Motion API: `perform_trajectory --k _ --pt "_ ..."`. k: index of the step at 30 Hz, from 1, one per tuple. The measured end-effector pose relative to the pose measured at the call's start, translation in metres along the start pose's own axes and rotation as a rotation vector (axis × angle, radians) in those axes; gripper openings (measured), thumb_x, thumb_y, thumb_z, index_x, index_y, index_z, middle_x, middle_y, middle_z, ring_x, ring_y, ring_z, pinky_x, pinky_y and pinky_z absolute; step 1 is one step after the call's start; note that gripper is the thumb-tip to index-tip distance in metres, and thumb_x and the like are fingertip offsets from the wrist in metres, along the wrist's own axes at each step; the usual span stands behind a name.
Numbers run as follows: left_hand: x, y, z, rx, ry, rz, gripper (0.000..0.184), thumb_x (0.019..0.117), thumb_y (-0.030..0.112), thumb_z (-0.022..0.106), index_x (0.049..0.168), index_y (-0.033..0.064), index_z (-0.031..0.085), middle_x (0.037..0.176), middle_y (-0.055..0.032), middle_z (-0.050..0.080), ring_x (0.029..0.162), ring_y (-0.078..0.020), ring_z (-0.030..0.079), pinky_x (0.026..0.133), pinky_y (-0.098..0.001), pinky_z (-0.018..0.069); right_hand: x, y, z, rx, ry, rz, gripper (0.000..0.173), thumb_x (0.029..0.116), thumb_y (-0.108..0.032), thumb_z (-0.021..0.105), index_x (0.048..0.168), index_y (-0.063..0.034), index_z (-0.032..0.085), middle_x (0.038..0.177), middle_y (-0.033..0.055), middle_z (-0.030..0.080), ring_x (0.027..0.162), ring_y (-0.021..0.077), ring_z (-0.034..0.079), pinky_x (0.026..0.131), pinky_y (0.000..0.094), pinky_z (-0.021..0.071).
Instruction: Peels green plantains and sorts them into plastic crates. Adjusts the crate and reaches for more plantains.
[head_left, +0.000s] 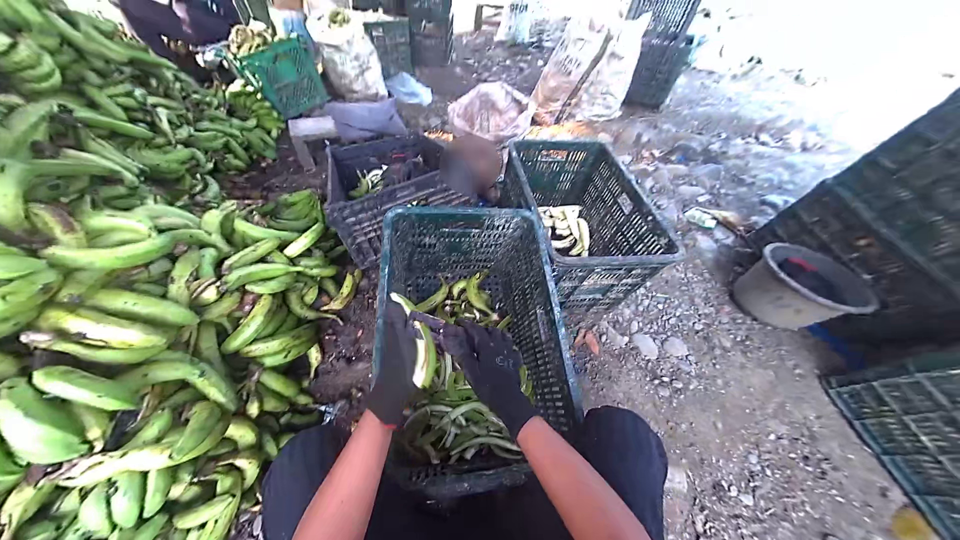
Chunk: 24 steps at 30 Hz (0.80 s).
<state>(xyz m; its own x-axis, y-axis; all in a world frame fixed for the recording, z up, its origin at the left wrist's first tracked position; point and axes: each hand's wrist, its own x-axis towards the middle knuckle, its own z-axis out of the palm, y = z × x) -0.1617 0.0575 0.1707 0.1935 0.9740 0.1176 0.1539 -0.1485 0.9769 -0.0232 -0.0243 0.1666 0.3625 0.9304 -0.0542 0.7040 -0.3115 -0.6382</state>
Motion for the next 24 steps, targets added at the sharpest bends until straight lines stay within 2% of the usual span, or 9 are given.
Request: perform_trajectory --k 1,5,11,12,14,17,19,21,24 --pt "-0.003 -0.001 0.003 -0.032 -0.083 0.01 0.052 0.1117 0.025 0.02 0.145 -0.0078 0.041 0.134 -0.022 0.055 0.12 -0.0181 0.057 0.104 -0.0332 0.0473 0.004 0.003 -0.002 0.058 -0.012 0.023 0.056 0.1036 -0.054 0.04 0.149 -0.0251 0.055 0.14 0.018 0.06 0.13 0.0401 0.054 0.102 0.0642 0.0429" --pt "-0.019 0.012 0.009 0.054 -0.356 0.02 0.057 0.1117 0.028 0.016 0.154 -0.0056 0.032 0.155 -0.0231 0.041 0.142 -0.0168 0.042 0.12 -0.03 0.0314 0.013 0.022 -0.008 0.229 -0.028 0.006 0.054 0.1072 -0.049 0.04 0.145 -0.0149 0.059 0.131 0.0141 0.067 0.123 0.0299 0.062 0.106 0.0543 0.0446" --pt "-0.032 0.01 0.019 0.125 -0.501 0.013 0.057 0.1115 0.032 0.026 0.158 0.0001 0.03 0.16 -0.0184 0.038 0.146 -0.0181 0.041 0.121 -0.0352 0.0321 0.018 0.03 -0.006 0.375 -0.008 0.059 0.051 0.1097 -0.042 0.036 0.139 -0.0088 0.061 0.125 0.0159 0.068 0.117 0.0282 0.064 0.101 0.0529 0.0474" --pt "-0.033 0.007 0.022 0.092 -0.45 0.016 0.057 0.1116 0.032 0.025 0.158 -0.0009 0.031 0.158 -0.0194 0.04 0.143 -0.0193 0.044 0.119 -0.0364 0.0348 0.018 0.03 -0.006 0.43 0.001 0.046 0.05 0.1096 -0.041 0.037 0.139 -0.0065 0.06 0.124 0.0163 0.068 0.115 0.0269 0.064 0.1 0.0511 0.0477" --pt "-0.024 0.003 0.024 -0.004 -0.179 -0.013 0.056 0.1117 0.032 0.02 0.15 -0.0048 0.04 0.136 -0.0232 0.057 0.117 -0.0224 0.061 0.102 -0.0402 0.0507 0.016 0.027 -0.005 0.492 -0.007 -0.013 0.051 0.1089 -0.041 0.039 0.139 -0.0039 0.059 0.122 0.0164 0.068 0.112 0.0239 0.064 0.1 0.0471 0.0484" --pt "-0.002 0.001 0.015 -0.228 0.192 -0.047 0.053 0.1121 0.032 0.019 0.141 -0.0041 0.043 0.116 -0.0173 0.06 0.097 -0.0166 0.063 0.087 -0.0366 0.0562 0.009 0.023 0.008 0.273 -0.032 -0.097 0.053 0.1057 -0.049 0.042 0.139 -0.0139 0.062 0.126 0.015 0.068 0.117 0.0301 0.063 0.101 0.056 0.0486" --pt "0.003 0.007 0.005 -0.237 0.357 -0.11 0.054 0.1123 0.033 0.025 0.149 -0.0041 0.038 0.137 -0.0235 0.053 0.12 -0.0226 0.057 0.103 -0.0418 0.0484 -0.003 0.016 0.013 0.101 -0.039 -0.157 0.06 0.1021 -0.058 0.04 0.147 -0.0215 0.057 0.138 0.0217 0.06 0.129 0.0428 0.055 0.103 0.0666 0.0419" --pt "0.005 0.012 -0.007 -0.084 0.46 -0.135 0.054 0.1122 0.029 0.025 0.149 -0.0076 0.039 0.149 -0.0276 0.045 0.136 -0.0288 0.048 0.115 -0.0443 0.0367 -0.01 0.011 0.018 -0.001 0.055 -0.276 0.064 0.0976 -0.062 0.045 0.145 -0.0215 0.06 0.134 0.0254 0.061 0.126 0.0477 0.055 0.101 0.0683 0.0407" --pt "0.003 0.013 -0.018 0.119 0.508 -0.133 0.052 0.1125 0.023 0.021 0.147 -0.0099 0.042 0.149 -0.0294 0.045 0.14 -0.0309 0.045 0.117 -0.0429 0.0333 -0.011 0.009 0.027 -0.07 0.254 -0.39 0.069 0.0934 -0.069 0.044 0.137 -0.0205 0.068 0.125 0.0236 0.067 0.119 0.0482 0.06 0.098 0.0691 0.0418"
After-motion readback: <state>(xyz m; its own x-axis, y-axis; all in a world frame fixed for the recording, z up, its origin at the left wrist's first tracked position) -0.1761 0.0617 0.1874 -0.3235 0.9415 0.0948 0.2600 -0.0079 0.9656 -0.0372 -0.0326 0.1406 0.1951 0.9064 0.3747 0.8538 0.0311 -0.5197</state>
